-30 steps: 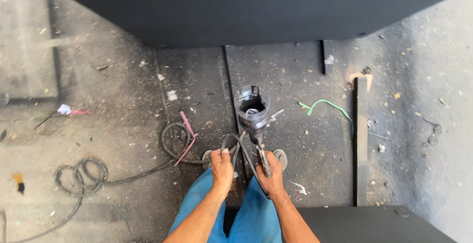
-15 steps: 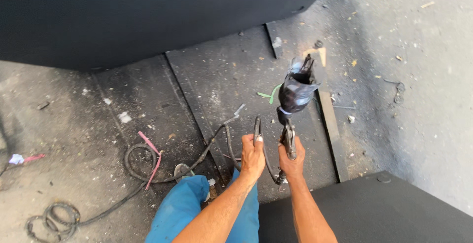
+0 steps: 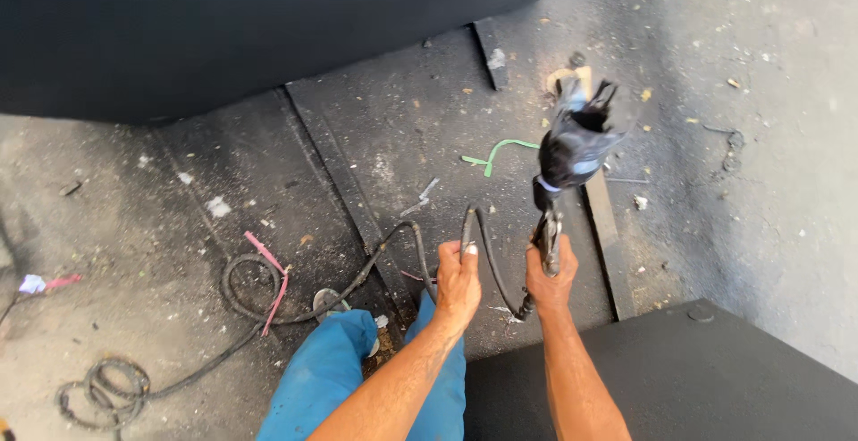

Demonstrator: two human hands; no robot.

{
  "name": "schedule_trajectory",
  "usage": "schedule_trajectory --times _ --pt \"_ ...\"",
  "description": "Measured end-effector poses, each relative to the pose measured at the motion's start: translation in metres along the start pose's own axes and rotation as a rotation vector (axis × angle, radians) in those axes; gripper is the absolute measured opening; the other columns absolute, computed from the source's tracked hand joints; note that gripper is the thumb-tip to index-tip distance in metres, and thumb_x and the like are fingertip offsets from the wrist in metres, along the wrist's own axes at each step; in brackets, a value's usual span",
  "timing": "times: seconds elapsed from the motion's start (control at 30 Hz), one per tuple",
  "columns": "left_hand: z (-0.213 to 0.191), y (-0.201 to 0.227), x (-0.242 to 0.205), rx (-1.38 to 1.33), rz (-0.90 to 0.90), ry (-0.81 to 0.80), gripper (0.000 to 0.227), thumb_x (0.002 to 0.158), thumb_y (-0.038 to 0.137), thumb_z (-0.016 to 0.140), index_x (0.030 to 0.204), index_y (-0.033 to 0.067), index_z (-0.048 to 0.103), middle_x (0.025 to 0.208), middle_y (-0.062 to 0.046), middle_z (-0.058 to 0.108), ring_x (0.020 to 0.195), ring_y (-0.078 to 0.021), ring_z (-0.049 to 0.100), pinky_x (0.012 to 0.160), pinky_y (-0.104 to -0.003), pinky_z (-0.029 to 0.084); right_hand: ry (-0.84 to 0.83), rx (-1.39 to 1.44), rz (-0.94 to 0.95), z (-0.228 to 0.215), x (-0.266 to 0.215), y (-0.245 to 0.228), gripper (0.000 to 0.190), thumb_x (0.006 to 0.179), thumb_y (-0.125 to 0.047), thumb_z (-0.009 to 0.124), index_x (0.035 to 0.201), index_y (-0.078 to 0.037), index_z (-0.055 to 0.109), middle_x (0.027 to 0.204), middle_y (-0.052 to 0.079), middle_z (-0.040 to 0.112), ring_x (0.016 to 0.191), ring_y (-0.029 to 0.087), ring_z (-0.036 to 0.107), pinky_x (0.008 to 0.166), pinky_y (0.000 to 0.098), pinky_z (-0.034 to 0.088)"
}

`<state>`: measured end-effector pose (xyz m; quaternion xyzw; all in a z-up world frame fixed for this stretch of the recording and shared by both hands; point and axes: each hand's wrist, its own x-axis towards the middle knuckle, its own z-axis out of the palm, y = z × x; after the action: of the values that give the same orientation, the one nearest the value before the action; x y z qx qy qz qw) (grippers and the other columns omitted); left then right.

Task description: The person uses a spray gun to apply black paint to the exterior surfaces of a large wooden cabinet frame. They move around the object to cover multiple sides, including edges and corners, while holding the spray gun in the right hand and the hose in the left.

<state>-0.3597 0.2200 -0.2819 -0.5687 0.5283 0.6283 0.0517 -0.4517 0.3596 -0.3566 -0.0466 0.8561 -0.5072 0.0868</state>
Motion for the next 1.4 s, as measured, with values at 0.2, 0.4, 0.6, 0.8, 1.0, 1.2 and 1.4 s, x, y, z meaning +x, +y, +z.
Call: schedule_trajectory --times 0.2,0.4,0.6,0.8,1.0,1.2,1.4 --pt "-0.101 -0.024 -0.001 -0.033 -0.11 0.239 0.042 0.098 0.042 0.056 0.122 0.009 0.066 0.107 -0.021 0.076 0.104 -0.0378 0.071 0.091 -0.051 0.051 -0.285 -0.003 -0.03 0.063 -0.074 -0.015 0.02 0.073 -0.007 0.07 0.093 -0.009 0.067 0.08 0.019 0.067 0.072 0.041 0.066 0.072 0.0436 0.053" --pt "-0.216 -0.09 0.017 -0.059 -0.219 0.507 0.034 0.098 0.039 0.053 0.114 0.011 0.063 0.093 -0.004 0.065 0.088 -0.0184 0.058 0.08 -0.037 0.046 -0.585 0.026 -0.163 0.155 -0.151 -0.076 0.026 0.083 -0.012 0.062 0.109 -0.012 0.065 0.103 0.005 0.068 0.093 0.026 0.068 0.085 0.0373 0.051" --pt "-0.312 -0.107 -0.003 -0.412 -0.288 0.602 0.019 0.111 0.023 0.049 0.12 0.0072 0.053 0.088 -0.004 0.054 0.062 -0.0116 0.039 0.048 -0.027 0.031 -0.846 0.155 -0.352 0.242 -0.215 -0.096 0.014 0.083 -0.001 0.054 0.087 -0.012 0.048 0.092 0.005 0.057 0.068 0.02 0.053 0.051 0.0362 0.05" --pt "-0.337 -0.148 0.018 -0.574 -0.206 0.638 0.018 0.11 0.025 0.051 0.112 0.0081 0.047 0.086 -0.006 0.05 0.06 -0.0105 0.035 0.048 -0.028 0.026 -0.968 0.224 -0.396 0.266 -0.225 -0.13 0.02 0.071 0.005 0.054 0.086 -0.006 0.047 0.099 0.011 0.057 0.079 0.026 0.058 0.065 0.0374 0.048" --pt "-0.291 -0.126 0.021 -0.425 -0.196 0.56 0.018 0.107 0.028 0.052 0.111 0.0099 0.05 0.075 -0.002 0.05 0.055 -0.0104 0.038 0.045 -0.028 0.028 -0.795 0.199 -0.351 0.23 -0.189 -0.118 0.011 0.076 -0.002 0.054 0.084 -0.009 0.048 0.096 0.011 0.06 0.071 0.024 0.056 0.063 0.0386 0.047" --pt "-0.211 -0.078 0.012 -0.016 -0.21 0.395 0.033 0.1 0.04 0.051 0.118 0.0142 0.06 0.097 -0.005 0.064 0.088 -0.0194 0.058 0.079 -0.038 0.046 -0.606 0.016 -0.224 0.159 -0.137 -0.086 0.016 0.082 -0.013 0.06 0.097 -0.009 0.06 0.101 0.004 0.065 0.079 0.024 0.06 0.075 0.0375 0.048" --pt "-0.129 -0.029 0.001 0.135 -0.147 0.146 0.035 0.1 0.042 0.048 0.121 0.0146 0.059 0.094 -0.006 0.066 0.087 -0.022 0.061 0.078 -0.041 0.044 -0.428 0.0 -0.115 0.087 -0.083 -0.07 0.012 0.089 -0.013 0.064 0.1 -0.01 0.065 0.079 0.004 0.062 0.068 0.021 0.058 0.068 0.0382 0.048"
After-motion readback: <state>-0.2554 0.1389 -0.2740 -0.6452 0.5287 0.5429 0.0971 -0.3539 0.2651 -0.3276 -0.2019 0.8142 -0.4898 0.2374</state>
